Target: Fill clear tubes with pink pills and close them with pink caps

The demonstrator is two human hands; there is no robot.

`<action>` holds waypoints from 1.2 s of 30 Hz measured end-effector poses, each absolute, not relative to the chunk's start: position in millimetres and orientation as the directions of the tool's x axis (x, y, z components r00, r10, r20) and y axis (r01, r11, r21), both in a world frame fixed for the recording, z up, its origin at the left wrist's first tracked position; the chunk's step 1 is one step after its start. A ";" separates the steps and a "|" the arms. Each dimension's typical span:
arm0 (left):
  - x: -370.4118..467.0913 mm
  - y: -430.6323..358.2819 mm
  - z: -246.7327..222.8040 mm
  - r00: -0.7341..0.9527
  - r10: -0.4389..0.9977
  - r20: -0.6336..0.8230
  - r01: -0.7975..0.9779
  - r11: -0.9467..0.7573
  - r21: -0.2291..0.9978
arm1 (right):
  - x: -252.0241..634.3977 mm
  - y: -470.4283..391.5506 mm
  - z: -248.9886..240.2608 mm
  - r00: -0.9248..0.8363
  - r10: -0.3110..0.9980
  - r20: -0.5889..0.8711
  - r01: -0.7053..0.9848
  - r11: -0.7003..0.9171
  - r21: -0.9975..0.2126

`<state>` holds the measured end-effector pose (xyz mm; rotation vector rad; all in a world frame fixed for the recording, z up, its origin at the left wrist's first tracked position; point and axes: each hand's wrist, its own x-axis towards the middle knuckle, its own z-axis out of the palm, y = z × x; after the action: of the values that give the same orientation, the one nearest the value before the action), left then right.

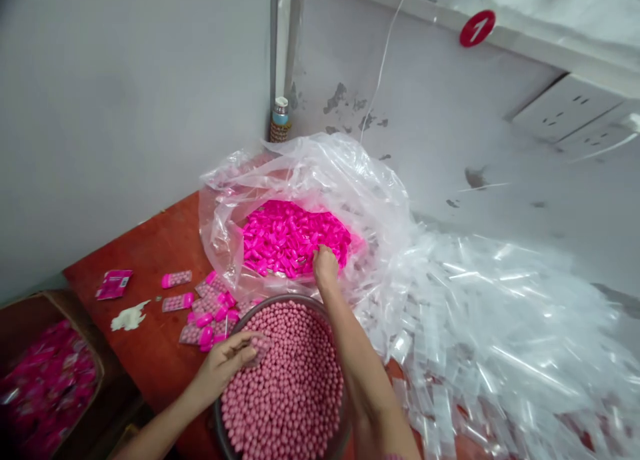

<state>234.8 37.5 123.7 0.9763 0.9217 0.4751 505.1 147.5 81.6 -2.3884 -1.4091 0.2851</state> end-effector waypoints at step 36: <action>253.9 78.8 129.5 0.409 0.846 -0.343 0.060 0.350 0.935 | 492.1 140.9 132.6 0.188 0.977 0.100 0.525 -0.013 -0.851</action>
<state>253.9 78.8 129.5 1.1034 1.0335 0.6479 492.1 140.9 132.6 -1.6524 -1.4460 0.7028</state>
